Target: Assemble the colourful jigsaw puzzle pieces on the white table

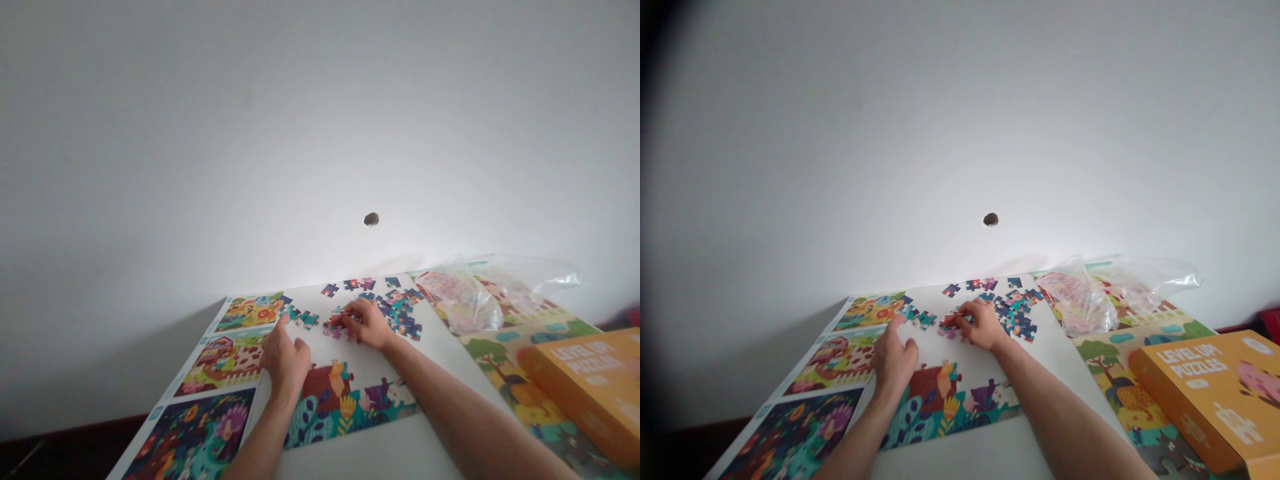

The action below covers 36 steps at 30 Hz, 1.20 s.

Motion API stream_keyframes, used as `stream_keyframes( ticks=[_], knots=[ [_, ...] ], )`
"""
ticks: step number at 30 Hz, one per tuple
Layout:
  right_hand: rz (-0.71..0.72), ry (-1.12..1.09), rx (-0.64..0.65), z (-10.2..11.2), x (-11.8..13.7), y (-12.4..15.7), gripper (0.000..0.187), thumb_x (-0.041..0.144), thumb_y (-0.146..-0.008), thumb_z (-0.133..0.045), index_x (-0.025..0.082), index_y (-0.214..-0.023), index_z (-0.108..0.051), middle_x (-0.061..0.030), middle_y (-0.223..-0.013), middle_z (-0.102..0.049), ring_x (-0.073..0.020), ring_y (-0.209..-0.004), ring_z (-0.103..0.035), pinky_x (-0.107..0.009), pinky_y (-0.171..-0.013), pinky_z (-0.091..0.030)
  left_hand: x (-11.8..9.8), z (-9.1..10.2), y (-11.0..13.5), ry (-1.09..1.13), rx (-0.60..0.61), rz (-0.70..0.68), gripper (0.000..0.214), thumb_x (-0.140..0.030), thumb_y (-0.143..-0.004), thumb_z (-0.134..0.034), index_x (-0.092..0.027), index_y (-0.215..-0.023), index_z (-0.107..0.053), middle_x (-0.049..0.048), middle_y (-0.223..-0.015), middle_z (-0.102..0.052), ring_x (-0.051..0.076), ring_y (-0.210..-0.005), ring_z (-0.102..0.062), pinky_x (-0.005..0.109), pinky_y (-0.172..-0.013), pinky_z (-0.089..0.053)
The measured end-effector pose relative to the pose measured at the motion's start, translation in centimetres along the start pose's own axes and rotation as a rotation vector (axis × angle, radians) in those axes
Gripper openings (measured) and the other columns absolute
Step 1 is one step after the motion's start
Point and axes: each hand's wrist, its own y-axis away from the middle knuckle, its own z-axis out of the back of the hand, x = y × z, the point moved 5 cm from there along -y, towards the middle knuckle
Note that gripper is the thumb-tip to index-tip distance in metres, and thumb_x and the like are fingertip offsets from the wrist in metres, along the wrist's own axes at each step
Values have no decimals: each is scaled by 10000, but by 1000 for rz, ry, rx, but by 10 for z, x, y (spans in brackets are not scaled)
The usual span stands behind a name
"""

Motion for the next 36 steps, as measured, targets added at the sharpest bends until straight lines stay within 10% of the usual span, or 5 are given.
stream_keyframes(
  ticks=[13, 26, 36],
  knots=[
    [41, -46, -77, 2, -7, -1, 254, 217, -915, -459, 228, -1087, -646, -44, -946, -722, -216, -926, -633, -379, -902, -403, -10, -8, 9, -30, 246, 45, 701, 29, -713, -412, -208, -1373, -394, 102, -1236, -663, 259, -1289, -472, 602, -1092, -184],
    [157, -181, 95, -2, 8, -3, 258, 394, -906, -593, 239, -1065, -725, -41, -862, -741, -176, -820, -635, -299, -835, -436, -30, -8, 11, 299, 251, -377, 322, -253, -850, -533, -248, -1131, -691, 51, -941, -744, 222, -954, -652, 381, -919, -485],
    [38, -310, 182, 3, 10, -2, 227, 327, -831, -668, 198, -1006, -734, -17, -726, -688, -140, -664, -612, -242, -672, -460, -23, -16, 10, 472, 336, -257, 227, -356, -849, -560, -207, -926, -712, 54, -924, -744, 206, -863, -686, 307, -800, -529]
  ],
)
